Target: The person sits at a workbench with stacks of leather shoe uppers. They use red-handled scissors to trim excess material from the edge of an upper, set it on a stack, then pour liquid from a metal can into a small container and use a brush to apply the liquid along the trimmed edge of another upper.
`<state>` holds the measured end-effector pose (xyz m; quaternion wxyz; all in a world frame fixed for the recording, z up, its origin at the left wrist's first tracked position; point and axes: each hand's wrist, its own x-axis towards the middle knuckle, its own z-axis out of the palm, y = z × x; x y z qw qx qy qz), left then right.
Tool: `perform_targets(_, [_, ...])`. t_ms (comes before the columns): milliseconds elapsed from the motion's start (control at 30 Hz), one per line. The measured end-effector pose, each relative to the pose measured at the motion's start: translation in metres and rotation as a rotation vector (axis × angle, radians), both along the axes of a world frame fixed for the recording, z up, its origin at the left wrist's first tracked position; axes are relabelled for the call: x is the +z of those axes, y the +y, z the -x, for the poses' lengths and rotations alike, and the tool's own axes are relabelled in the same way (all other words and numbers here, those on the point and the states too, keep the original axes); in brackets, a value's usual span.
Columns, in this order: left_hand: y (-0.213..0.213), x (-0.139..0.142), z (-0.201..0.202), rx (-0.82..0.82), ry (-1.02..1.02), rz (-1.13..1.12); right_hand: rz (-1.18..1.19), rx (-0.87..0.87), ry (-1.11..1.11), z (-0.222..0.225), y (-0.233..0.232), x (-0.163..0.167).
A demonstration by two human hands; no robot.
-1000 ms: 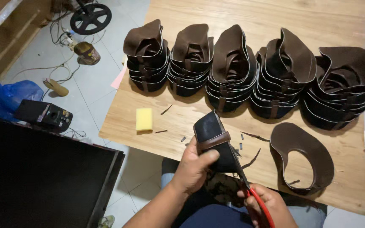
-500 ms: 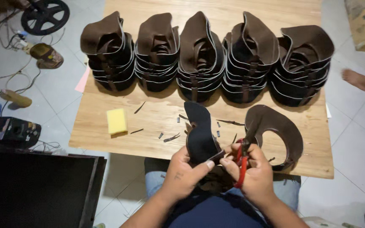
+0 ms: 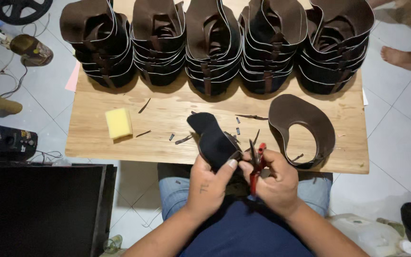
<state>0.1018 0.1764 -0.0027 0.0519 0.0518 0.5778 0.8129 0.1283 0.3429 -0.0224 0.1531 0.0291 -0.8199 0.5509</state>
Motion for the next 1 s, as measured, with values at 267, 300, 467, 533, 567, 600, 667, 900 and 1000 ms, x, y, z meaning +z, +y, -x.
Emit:
perform_targets(267, [0.001,0.011,0.002,0.009,-0.085,-0.068,-0.071,0.095,0.062,-0.015,-0.001,-0.001])
perform_targets(300, [0.000,0.013,0.002,0.011,-0.080,-0.055,0.007,0.083,0.065,-0.015,0.000,0.000])
perform_targets(467, [-0.005,0.017,0.002,-0.036,-0.080,-0.057,0.337,0.045,-0.152,-0.007,0.014,0.006])
perform_targets(533, [-0.005,0.014,0.003,-0.084,-0.091,-0.074,0.426,0.111,-0.201,-0.006,0.015,0.005])
perform_targets(567, [-0.003,0.012,0.003,-0.084,-0.080,-0.061,0.471,0.145,-0.224,-0.006,0.015,0.004])
perform_targets(600, [-0.002,0.010,0.002,-0.083,-0.068,-0.048,0.427,0.136,-0.181,-0.006,0.013,0.003])
perform_targets(667, [0.002,0.007,0.001,-0.063,-0.038,-0.012,0.340,0.118,-0.100,-0.008,0.010,-0.002])
perform_targets(900, [0.005,0.008,0.001,-0.131,-0.174,-0.046,-0.073,0.096,0.052,-0.012,0.012,-0.010])
perform_targets(1000, [0.002,0.010,0.002,-0.135,-0.100,-0.065,0.222,0.133,-0.107,-0.011,0.011,-0.012])
